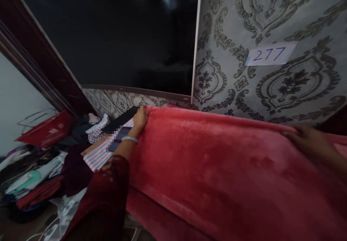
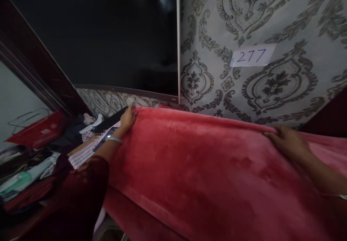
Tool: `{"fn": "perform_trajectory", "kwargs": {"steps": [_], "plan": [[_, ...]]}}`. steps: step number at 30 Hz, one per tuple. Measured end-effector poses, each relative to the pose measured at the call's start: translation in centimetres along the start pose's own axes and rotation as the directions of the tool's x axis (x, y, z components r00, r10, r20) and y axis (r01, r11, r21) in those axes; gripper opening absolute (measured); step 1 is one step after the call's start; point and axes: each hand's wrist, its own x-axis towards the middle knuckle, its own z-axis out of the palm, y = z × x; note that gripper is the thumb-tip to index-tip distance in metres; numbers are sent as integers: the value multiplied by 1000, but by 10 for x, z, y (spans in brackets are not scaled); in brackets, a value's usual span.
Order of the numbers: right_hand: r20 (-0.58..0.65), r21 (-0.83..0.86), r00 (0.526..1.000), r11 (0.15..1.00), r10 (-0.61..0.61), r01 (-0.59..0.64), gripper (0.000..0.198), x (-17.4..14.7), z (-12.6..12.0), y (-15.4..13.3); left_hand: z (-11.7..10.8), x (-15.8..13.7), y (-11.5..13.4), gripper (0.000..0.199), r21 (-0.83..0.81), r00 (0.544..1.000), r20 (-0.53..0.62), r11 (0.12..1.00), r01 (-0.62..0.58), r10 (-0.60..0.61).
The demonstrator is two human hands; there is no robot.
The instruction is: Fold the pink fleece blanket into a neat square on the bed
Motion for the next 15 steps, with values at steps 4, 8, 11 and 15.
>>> {"fn": "perform_trajectory", "kwargs": {"steps": [4,8,11,15], "plan": [[34,-48,992,991,-124,126,46,-18,27,-25,25,3,-11,55,-12,987,136,996,87,-84],[-80,-46,940,944,-331,328,55,-62,35,-30,21,-1,-33,59,-47,965,237,991,123,-109],[-29,66,889,886,-458,459,55,-112,29,-33,2,-11,-56,58,-94,939,331,987,128,-90],[-9,177,821,808,-570,563,51,-181,25,-21,-27,-47,-92,57,-168,911,406,974,155,-75]]}}
